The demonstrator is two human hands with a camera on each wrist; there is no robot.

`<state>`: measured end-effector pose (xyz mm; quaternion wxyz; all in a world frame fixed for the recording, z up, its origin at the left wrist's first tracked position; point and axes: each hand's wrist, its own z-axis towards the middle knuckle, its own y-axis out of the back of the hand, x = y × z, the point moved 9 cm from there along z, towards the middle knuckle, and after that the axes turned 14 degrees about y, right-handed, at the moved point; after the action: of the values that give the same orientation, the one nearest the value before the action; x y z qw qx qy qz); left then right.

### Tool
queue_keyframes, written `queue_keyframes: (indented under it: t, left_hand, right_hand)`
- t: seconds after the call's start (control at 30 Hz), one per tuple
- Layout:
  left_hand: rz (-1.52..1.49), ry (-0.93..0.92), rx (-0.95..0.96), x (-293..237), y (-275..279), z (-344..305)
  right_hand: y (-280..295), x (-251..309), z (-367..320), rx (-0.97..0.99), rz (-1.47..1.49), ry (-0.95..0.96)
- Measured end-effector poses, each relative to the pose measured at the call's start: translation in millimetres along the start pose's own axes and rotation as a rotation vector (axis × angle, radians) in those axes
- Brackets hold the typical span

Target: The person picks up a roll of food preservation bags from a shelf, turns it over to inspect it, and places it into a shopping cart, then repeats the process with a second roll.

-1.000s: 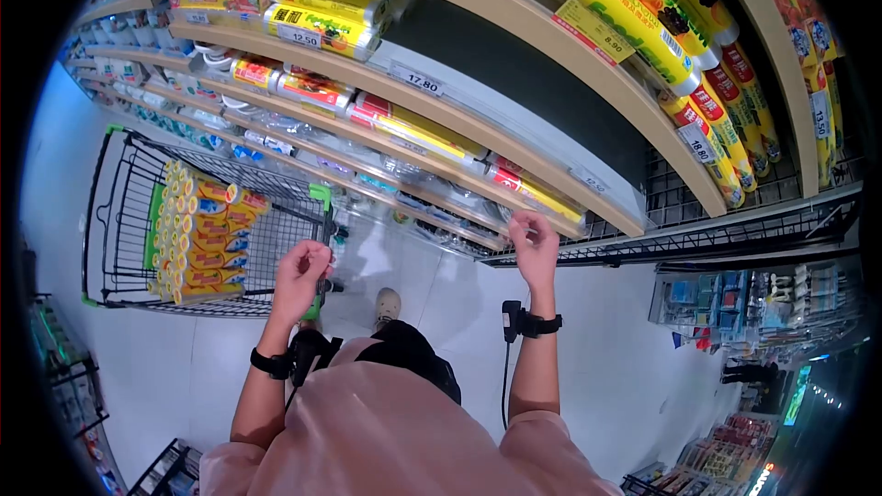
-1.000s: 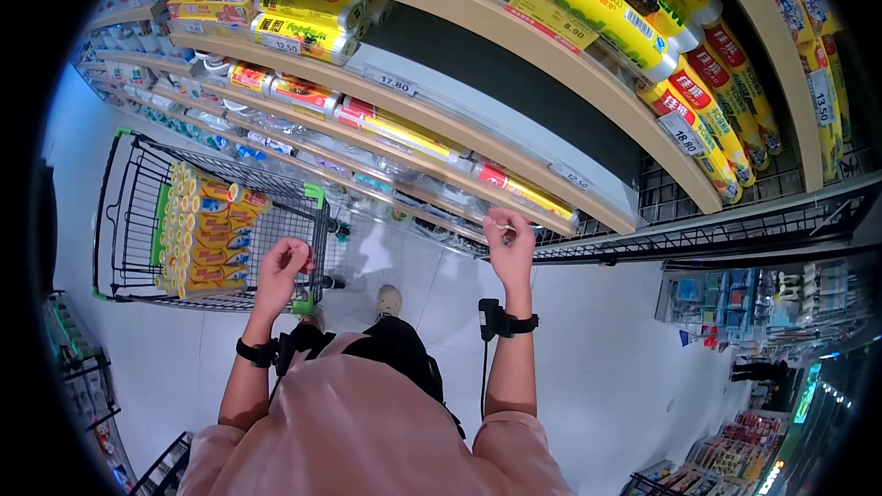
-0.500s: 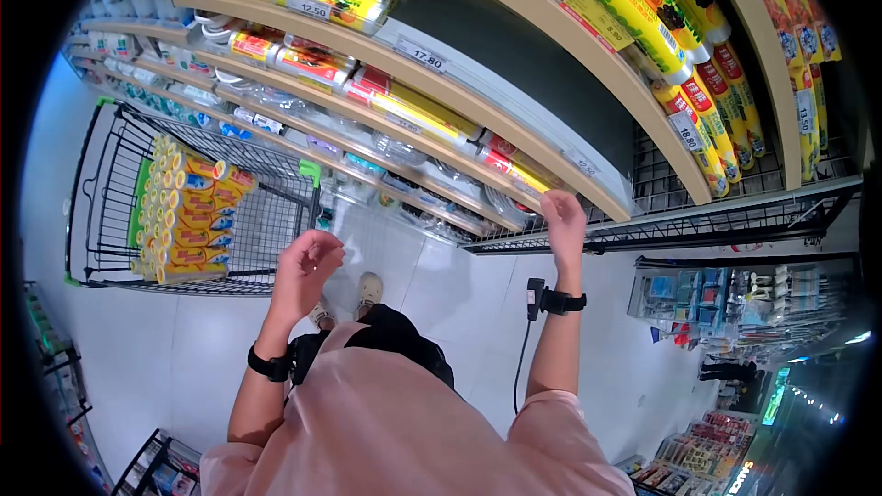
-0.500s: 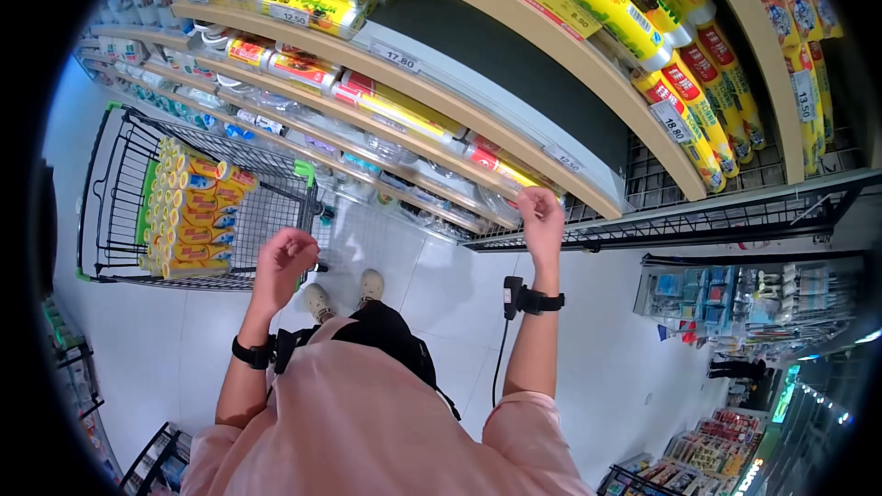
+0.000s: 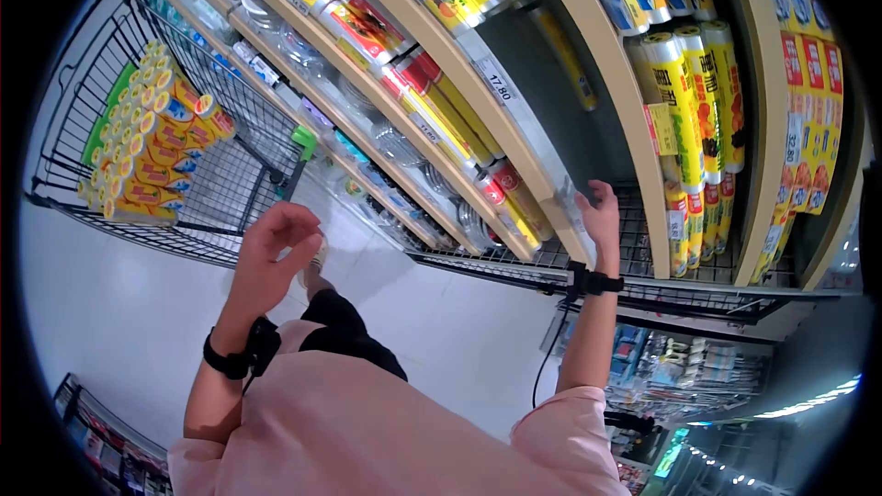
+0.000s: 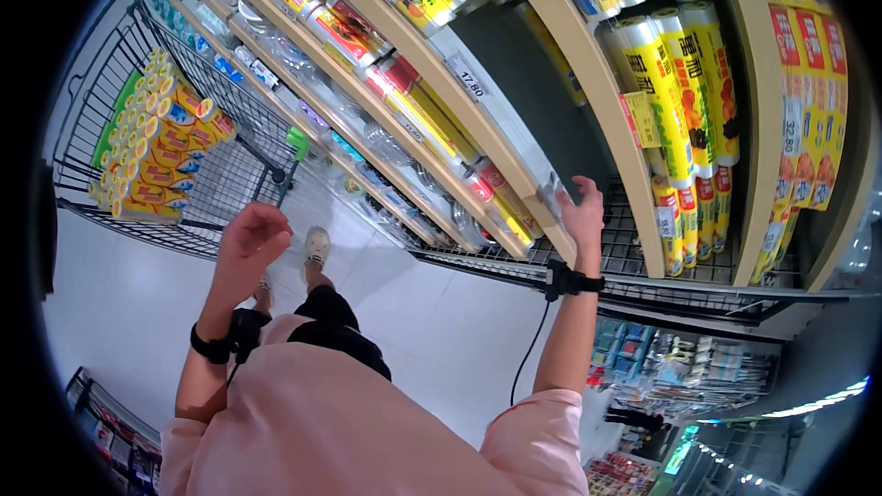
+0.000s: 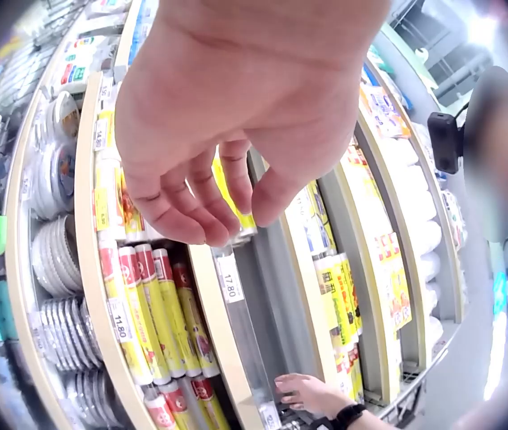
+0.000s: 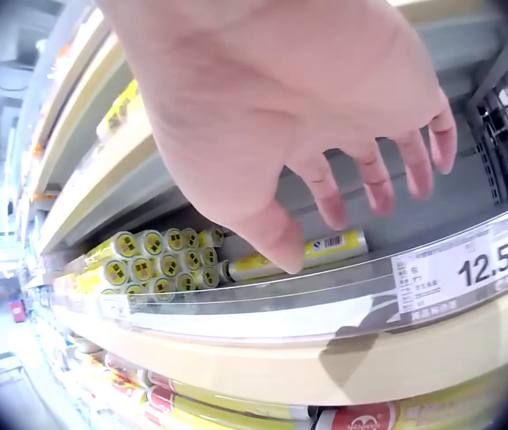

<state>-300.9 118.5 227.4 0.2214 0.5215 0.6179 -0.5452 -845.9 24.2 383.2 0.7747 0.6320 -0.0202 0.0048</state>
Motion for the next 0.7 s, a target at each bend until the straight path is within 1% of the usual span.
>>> queue_keyframes:
  t: [0.03, 0.07, 0.13, 0.17, 0.2, 0.27, 0.33, 0.37, 0.47, 0.57, 0.7]
  left_hand:
    - [-0.044, -0.005, -0.009, 1, 3, 1]
    - [-0.082, -0.012, -0.013, 4, 6, 4]
    - [-0.089, 0.007, -0.023, 4, 9, 9]
    - [-0.063, 0.012, -0.032, 6, 9, 14]
    - [-0.095, 0.042, -0.032, 13, 10, 19]
    - [-0.150, 0.081, -0.047, 23, 14, 30]
    - [-0.150, 0.129, -0.094, 33, 14, 39]
    - [-0.145, 0.158, -0.113, 38, 13, 43]
    - [-0.188, 0.183, -0.081, 50, 3, 54]
    - [-0.164, 0.199, -0.078, 58, -3, 67]
    - [-0.164, 0.216, -0.091, 55, -9, 79]
  right_hand:
    - [-9, -10, 15, 0.109, 0.069, -0.105]
    - [-17, -23, 28, 0.172, 0.096, -0.213]
    - [-15, -33, 48, 0.136, 0.109, -0.296]
    - [-24, -51, 63, 0.160, 0.131, -0.310]
    - [-30, -51, 73, 0.185, 0.160, -0.323]
    - [-37, -59, 93, 0.183, 0.226, -0.455]
    - [-44, -78, 115, 0.070, 0.301, -0.581]
    - [-49, -81, 131, 0.067, 0.326, -0.557]
    - [-58, -73, 170, 0.101, 0.350, -0.500]
    - [-78, -80, 207, 0.131, 0.448, -0.428]
    - [-95, -76, 239, 0.161, 0.383, -0.307]
